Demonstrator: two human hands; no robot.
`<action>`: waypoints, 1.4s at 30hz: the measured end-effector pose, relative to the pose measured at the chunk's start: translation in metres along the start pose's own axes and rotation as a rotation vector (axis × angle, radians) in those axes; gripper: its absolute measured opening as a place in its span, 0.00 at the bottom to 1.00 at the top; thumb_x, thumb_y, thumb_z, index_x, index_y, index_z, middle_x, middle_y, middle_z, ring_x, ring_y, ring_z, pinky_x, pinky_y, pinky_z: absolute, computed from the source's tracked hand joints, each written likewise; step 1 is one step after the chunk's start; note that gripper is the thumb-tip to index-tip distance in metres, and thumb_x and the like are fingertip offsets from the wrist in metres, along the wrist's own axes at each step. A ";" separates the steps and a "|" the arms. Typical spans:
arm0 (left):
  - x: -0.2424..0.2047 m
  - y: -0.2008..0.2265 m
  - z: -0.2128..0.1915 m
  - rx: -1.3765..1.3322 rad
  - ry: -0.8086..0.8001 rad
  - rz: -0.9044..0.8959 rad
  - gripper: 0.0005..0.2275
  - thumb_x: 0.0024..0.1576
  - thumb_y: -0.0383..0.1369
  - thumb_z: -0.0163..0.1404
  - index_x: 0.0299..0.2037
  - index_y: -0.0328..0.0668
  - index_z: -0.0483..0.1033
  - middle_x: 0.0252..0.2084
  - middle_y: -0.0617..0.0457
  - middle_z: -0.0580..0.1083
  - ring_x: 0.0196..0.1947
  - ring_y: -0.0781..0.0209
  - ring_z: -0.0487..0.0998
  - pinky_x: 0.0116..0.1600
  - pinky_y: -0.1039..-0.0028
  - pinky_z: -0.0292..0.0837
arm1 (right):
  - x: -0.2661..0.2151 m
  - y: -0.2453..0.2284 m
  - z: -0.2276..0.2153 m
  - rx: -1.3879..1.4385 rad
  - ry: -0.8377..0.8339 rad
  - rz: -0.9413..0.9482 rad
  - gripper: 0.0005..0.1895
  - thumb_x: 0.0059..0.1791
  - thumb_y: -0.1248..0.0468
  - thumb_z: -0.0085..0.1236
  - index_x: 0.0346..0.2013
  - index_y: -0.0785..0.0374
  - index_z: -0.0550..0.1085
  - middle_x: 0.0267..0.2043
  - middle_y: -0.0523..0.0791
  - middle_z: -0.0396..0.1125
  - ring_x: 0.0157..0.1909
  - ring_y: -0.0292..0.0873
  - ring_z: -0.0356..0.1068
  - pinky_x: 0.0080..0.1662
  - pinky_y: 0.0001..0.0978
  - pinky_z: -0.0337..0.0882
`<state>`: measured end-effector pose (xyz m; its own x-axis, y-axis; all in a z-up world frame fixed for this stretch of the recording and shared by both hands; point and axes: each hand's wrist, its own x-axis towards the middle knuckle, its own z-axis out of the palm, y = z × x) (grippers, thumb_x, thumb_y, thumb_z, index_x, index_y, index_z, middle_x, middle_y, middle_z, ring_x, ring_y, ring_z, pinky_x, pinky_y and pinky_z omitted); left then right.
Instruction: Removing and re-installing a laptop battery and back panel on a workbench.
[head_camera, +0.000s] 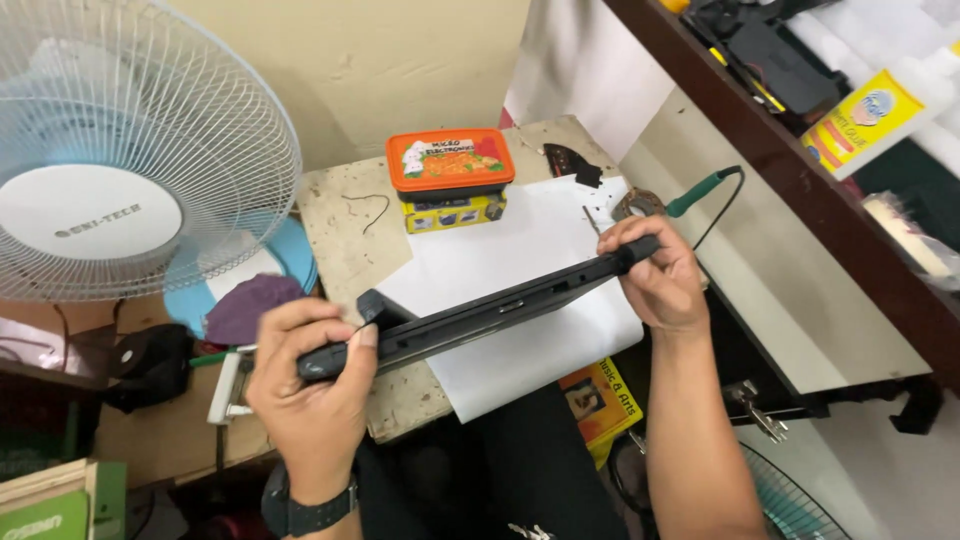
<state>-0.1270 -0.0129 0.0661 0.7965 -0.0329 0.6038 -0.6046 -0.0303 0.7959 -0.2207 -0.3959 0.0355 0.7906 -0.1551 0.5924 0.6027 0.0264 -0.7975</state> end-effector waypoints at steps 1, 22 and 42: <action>-0.002 -0.004 -0.001 0.026 0.010 0.000 0.05 0.60 0.22 0.64 0.39 0.39 0.80 0.50 0.43 0.74 0.52 0.55 0.77 0.63 0.64 0.76 | -0.001 -0.001 0.001 -0.015 -0.008 -0.006 0.16 0.56 0.60 0.66 0.55 0.61 0.73 0.52 0.48 0.71 0.58 0.48 0.71 0.66 0.43 0.68; -0.016 0.009 -0.004 -0.028 -0.036 -0.048 0.04 0.60 0.22 0.61 0.37 0.37 0.78 0.50 0.37 0.83 0.53 0.50 0.86 0.64 0.61 0.84 | -0.019 -0.004 -0.015 -0.017 -0.118 0.117 0.37 0.53 0.53 0.74 0.71 0.61 0.67 0.65 0.50 0.72 0.67 0.52 0.73 0.71 0.50 0.73; -0.028 0.007 -0.012 -0.190 -0.009 0.021 0.05 0.53 0.23 0.67 0.33 0.38 0.83 0.43 0.40 0.86 0.41 0.45 0.88 0.49 0.59 0.81 | 0.135 -0.059 0.226 -0.548 -1.207 0.441 0.29 0.47 0.65 0.65 0.63 0.55 0.69 0.54 0.52 0.78 0.57 0.64 0.76 0.57 0.57 0.75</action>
<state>-0.1538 -0.0006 0.0555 0.7828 -0.0406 0.6210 -0.6085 0.1592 0.7774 -0.1247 -0.1949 0.1882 0.6746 0.7083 -0.2078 0.3860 -0.5785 -0.7186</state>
